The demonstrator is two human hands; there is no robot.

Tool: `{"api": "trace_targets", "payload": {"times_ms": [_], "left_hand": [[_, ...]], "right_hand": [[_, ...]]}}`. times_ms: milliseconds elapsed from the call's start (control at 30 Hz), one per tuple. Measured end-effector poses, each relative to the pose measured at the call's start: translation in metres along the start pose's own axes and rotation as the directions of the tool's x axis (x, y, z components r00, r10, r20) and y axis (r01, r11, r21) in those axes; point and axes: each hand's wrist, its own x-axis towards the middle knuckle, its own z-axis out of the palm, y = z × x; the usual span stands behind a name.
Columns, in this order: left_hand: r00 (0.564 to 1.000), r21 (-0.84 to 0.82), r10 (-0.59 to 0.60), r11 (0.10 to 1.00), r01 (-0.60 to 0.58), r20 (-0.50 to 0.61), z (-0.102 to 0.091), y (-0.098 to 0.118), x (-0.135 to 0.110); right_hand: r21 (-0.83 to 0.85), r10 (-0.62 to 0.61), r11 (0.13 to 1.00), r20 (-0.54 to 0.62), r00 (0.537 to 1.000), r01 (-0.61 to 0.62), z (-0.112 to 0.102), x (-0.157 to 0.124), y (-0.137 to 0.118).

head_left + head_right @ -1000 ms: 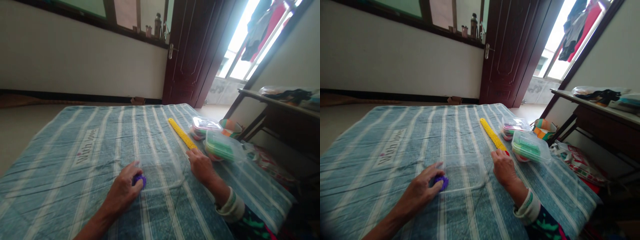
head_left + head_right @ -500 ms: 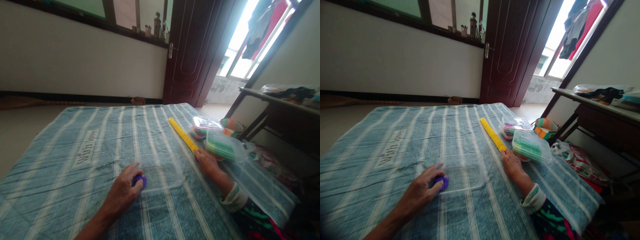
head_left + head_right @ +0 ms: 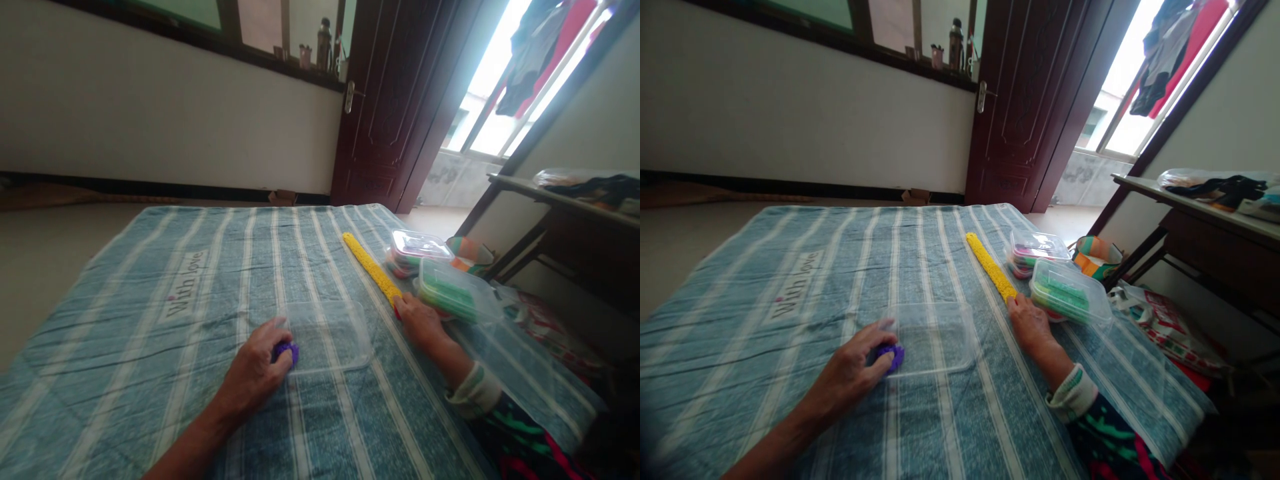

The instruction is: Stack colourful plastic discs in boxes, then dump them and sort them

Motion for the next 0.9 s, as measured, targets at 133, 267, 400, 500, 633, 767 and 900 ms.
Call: {"api": "trace_targets", "payload": {"times_ms": [133,267,400,500,633,767,900], "left_hand": [[1.0,0.011,-0.013,1.0,0.013,0.012,0.001,0.0,0.001],[1.0,0.008,-0.009,1.0,0.009,0.007,0.001,0.001,0.001],[1.0,0.009,-0.012,1.0,0.011,0.021,0.001,0.0,0.001],[1.0,0.01,-0.005,1.0,0.005,0.016,0.001,-0.001,0.0],[0.999,0.014,-0.022,1.0,0.022,0.035,0.0,0.0,0.0],[0.998,0.009,-0.04,0.999,0.04,0.057,0.001,0.001,0.001],[0.997,0.007,-0.051,0.999,0.05,0.064,0.001,0.001,0.0]], "right_hand": [[-0.04,-0.017,0.999,-0.041,0.999,0.015,0.002,-0.001,0.0],[-0.08,-0.044,0.996,-0.066,0.997,0.039,0.0,-0.002,0.003],[-0.111,-0.127,0.987,-0.058,0.99,0.12,-0.005,-0.004,0.004],[-0.109,-0.221,0.97,-0.02,0.975,0.218,-0.01,-0.004,0.005],[-0.061,-0.271,0.96,0.045,0.962,0.273,-0.019,0.0,0.009],[0.045,-0.313,0.95,0.119,0.942,0.31,-0.026,0.003,0.014],[0.071,-0.344,0.939,0.146,0.928,0.337,-0.023,0.001,0.015]]}}
